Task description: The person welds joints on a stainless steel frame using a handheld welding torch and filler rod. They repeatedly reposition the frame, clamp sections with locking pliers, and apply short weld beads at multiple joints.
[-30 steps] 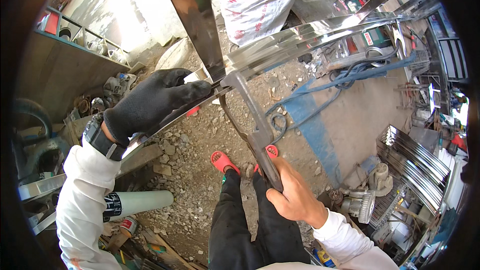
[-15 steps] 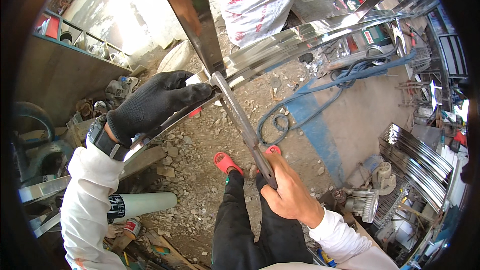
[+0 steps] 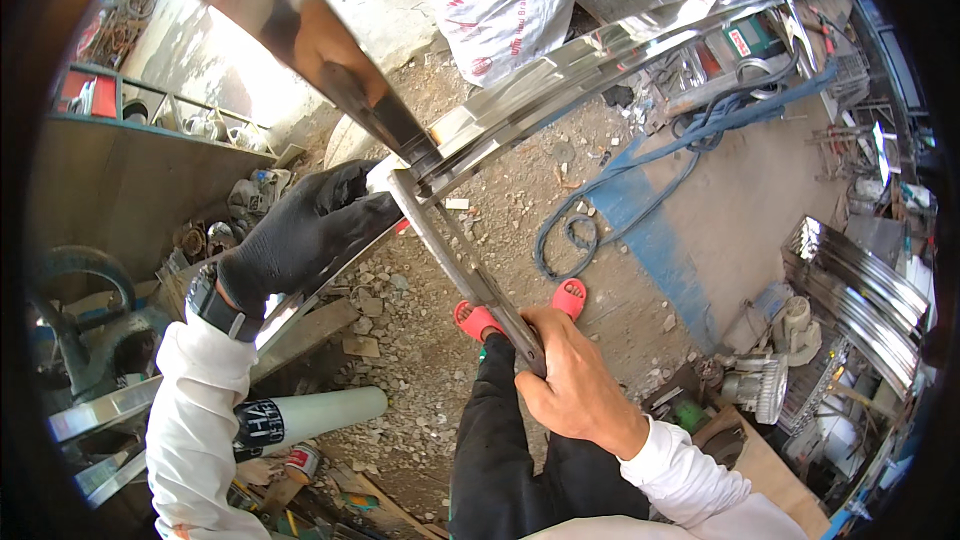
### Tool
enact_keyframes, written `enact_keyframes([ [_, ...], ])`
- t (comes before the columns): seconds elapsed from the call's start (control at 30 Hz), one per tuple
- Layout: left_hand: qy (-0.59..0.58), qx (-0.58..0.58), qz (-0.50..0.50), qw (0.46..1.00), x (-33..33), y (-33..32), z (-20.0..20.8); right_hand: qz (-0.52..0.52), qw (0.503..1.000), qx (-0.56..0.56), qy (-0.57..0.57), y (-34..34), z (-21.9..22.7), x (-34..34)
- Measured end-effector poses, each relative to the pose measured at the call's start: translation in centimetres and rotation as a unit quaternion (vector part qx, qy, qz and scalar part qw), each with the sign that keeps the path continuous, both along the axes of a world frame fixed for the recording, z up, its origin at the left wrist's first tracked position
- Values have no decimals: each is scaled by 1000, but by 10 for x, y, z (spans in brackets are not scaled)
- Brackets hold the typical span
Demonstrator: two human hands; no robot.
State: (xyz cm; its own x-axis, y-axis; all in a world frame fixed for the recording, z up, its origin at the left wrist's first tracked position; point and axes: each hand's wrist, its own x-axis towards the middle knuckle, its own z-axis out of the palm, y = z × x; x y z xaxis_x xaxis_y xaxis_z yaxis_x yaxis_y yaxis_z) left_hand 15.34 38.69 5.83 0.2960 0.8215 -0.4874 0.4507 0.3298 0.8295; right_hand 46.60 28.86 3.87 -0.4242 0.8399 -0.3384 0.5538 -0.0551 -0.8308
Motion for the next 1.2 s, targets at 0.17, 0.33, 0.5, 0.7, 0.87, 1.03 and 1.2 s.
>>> enact_keyframes([
  [0.17, -128, -54, 63, 988, -3, -3, -11, -10, 1000, -9, -18, -4, -3, -1],
  [0.33, -95, -49, 88, 990, 8, -6, -4, -39, 999, -10, -30, -2, -4, -3],
  [0.5, -65, -12, 49, 997, -5, -6, -11, -62, 998, -10, -26, -6, -4, -3],
  [0.7, -15, 19, 12, 1000, 0, -5, -4, -69, 997, 11, -36, -7, -3, -6],
  [0.87, 111, 138, -127, 976, -28, -10, -8, -49, 996, -43, 62, -2, 4, 7],
  [1.03, 52, 41, -22, 998, -10, -3, -11, -116, 915, -292, 252, -16, -18, 50],
  [1.2, 84, -44, 87, 992, -55, -23, -13, -85, 843, -411, 336, -23, -28, 66],
])
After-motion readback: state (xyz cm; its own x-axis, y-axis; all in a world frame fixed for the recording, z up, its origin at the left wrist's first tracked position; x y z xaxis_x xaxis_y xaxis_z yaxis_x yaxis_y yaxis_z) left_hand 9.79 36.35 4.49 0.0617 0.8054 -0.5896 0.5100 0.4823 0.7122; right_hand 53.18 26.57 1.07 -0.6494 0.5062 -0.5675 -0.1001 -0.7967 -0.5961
